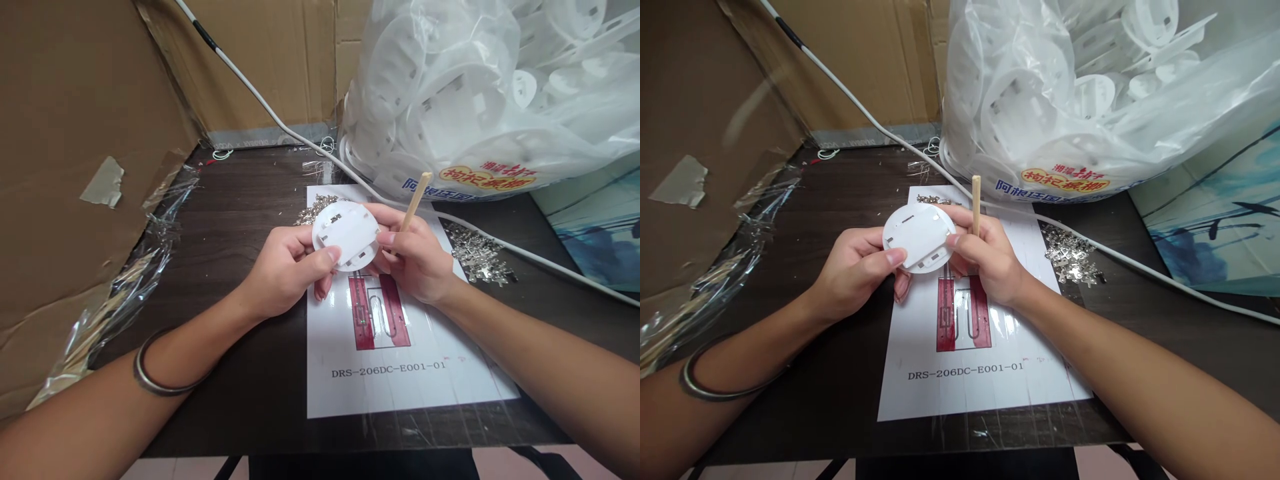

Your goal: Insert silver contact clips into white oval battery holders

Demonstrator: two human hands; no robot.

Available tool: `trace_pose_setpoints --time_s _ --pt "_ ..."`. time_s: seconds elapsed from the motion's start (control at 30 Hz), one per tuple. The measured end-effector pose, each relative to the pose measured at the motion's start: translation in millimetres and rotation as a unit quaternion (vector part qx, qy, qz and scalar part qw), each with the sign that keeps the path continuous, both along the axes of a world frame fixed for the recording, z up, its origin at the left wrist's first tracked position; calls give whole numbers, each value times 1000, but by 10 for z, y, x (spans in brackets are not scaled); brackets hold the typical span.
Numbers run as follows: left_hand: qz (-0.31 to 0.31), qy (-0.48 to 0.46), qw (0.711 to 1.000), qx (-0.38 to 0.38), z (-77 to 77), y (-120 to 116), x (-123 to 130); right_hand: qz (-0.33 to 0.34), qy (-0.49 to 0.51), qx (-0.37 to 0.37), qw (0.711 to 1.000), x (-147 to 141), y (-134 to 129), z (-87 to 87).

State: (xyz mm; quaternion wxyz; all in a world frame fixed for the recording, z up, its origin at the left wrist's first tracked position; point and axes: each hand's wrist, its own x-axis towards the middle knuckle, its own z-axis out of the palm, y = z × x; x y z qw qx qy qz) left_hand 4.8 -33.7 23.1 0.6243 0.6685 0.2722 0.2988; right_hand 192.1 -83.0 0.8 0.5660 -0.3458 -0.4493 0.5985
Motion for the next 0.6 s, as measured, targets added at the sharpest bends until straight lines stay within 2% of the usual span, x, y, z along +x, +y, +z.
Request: trace_pose_setpoints --time_s 0.6 --pt "2 0 1000 16 1 -8 1 -3 1 5 1000 -10 1 28"
